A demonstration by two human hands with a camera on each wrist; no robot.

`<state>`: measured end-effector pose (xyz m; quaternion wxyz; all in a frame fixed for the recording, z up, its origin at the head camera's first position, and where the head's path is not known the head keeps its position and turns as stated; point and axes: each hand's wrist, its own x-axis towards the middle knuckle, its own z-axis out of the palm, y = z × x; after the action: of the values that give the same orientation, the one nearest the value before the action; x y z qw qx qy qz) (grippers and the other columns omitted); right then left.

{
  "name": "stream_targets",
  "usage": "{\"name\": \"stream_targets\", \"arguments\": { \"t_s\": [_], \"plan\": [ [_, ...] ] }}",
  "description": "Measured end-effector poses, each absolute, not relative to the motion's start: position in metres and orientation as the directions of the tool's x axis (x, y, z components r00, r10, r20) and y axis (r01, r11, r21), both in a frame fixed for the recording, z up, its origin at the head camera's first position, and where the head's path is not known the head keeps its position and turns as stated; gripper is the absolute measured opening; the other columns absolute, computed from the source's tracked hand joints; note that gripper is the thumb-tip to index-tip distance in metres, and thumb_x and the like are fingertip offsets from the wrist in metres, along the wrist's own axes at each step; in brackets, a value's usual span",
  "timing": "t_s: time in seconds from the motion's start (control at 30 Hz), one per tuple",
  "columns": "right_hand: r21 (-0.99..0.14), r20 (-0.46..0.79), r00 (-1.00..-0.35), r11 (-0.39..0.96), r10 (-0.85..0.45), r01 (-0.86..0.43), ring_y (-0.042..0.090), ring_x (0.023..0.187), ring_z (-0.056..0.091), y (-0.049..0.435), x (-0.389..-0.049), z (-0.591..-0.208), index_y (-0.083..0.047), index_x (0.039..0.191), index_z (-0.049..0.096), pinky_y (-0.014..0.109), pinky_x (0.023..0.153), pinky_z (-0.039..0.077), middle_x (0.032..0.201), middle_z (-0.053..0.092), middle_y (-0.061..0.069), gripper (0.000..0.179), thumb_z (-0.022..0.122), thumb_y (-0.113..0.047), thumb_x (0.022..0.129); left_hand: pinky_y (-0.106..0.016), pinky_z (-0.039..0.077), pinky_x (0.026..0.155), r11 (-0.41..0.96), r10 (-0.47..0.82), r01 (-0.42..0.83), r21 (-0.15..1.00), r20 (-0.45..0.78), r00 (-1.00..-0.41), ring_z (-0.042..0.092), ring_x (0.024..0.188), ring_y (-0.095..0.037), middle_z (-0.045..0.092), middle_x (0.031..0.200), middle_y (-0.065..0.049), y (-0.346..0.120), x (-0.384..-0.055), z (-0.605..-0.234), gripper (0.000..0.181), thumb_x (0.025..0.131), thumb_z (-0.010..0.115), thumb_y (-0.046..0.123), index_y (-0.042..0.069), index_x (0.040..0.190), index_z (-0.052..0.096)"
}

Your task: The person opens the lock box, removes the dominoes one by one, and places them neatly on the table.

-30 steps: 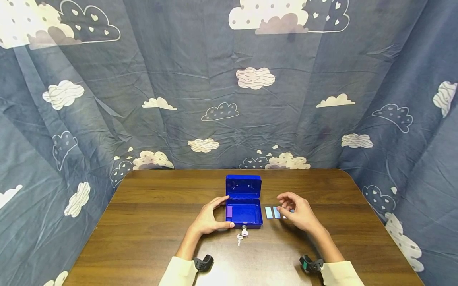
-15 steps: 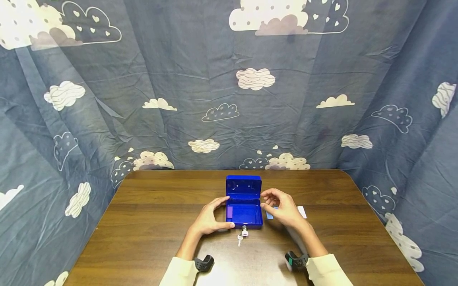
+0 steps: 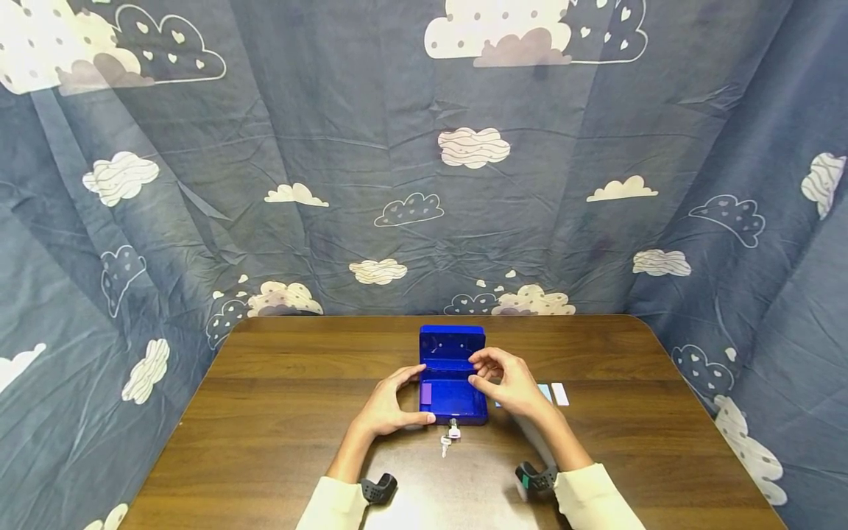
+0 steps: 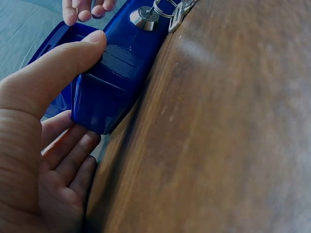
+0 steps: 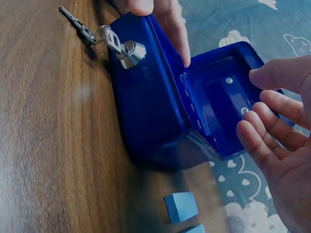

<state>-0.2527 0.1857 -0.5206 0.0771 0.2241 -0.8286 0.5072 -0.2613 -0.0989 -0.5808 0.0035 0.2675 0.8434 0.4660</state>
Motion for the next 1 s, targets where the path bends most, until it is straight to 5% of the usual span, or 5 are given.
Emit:
{"name": "stream_targets", "arguments": {
  "t_s": [1.0],
  "plan": [
    [-0.795, 0.262, -0.879, 0.428, -0.397, -0.430, 0.018, 0.084, 0.067, 0.134, -0.256, -0.537, 0.004, 0.115, 0.068, 0.031, 0.076, 0.063, 0.103, 0.070, 0.019, 0.035, 0.081, -0.006, 0.084, -0.045, 0.047, 0.114, 0.415, 0.467, 0.472, 0.778, 0.263, -0.844, 0.060, 0.131, -0.025, 0.062, 0.142, -0.006, -0.100, -0.262, -0.582, 0.094, 0.072, 0.093, 0.038, 0.011, 0.151, 0.050]
  ]
}}
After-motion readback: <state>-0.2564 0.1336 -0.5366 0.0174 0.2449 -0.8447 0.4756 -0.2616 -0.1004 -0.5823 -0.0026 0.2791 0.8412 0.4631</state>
